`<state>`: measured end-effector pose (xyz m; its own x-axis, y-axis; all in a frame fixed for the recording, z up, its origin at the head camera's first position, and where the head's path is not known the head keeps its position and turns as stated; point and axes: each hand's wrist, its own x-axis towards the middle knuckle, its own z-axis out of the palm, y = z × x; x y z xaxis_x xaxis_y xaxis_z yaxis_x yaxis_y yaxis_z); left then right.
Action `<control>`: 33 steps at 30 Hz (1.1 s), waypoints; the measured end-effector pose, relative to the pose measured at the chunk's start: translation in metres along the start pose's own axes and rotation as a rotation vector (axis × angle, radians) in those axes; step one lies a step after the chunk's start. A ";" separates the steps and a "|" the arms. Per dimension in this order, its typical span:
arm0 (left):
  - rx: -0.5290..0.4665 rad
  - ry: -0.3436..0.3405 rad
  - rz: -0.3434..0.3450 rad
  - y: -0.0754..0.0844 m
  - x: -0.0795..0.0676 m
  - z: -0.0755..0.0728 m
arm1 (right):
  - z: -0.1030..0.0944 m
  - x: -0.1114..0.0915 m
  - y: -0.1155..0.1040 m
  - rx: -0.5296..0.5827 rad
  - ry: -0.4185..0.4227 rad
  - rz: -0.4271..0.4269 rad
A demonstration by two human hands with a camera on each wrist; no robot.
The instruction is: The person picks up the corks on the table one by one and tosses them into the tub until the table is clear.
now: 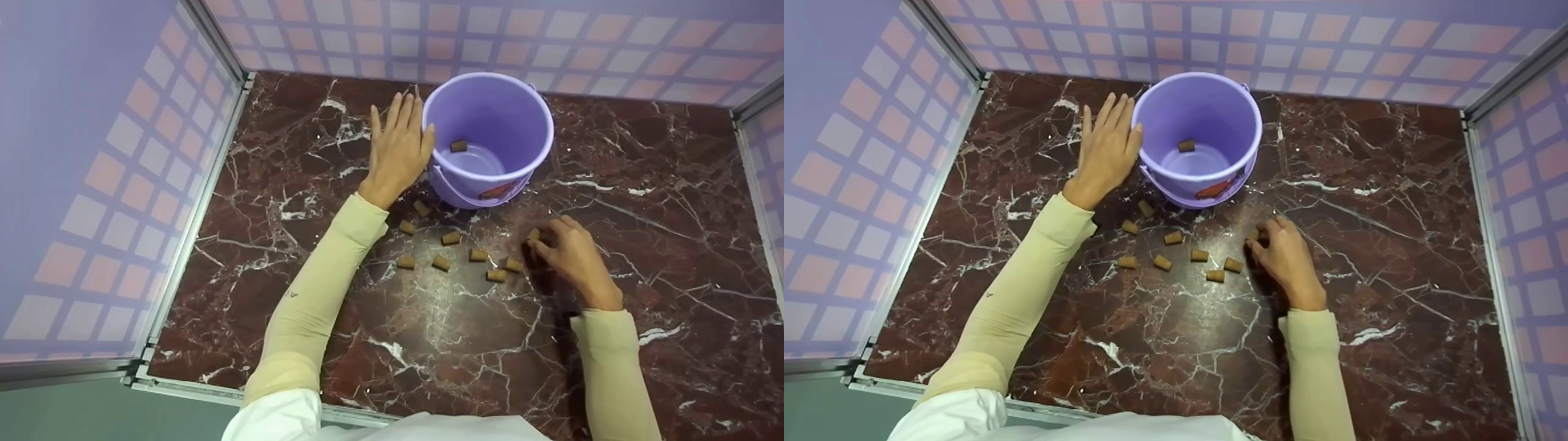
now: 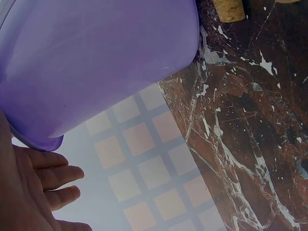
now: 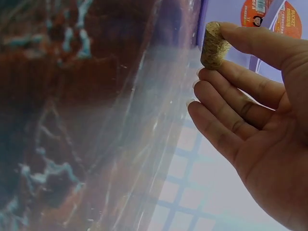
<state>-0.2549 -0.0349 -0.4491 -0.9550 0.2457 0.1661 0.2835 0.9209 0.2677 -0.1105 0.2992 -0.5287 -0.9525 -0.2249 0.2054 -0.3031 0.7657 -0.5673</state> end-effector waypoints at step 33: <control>-0.030 0.046 0.079 -0.003 0.000 0.000 | -0.040 0.032 -0.028 0.003 0.206 -0.093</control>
<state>-0.2561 -0.0374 -0.4494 -0.9247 0.3028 0.2309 0.3612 0.8895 0.2799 -0.1314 0.2942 -0.4743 -0.8943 -0.1663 0.4154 -0.3898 0.7455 -0.5407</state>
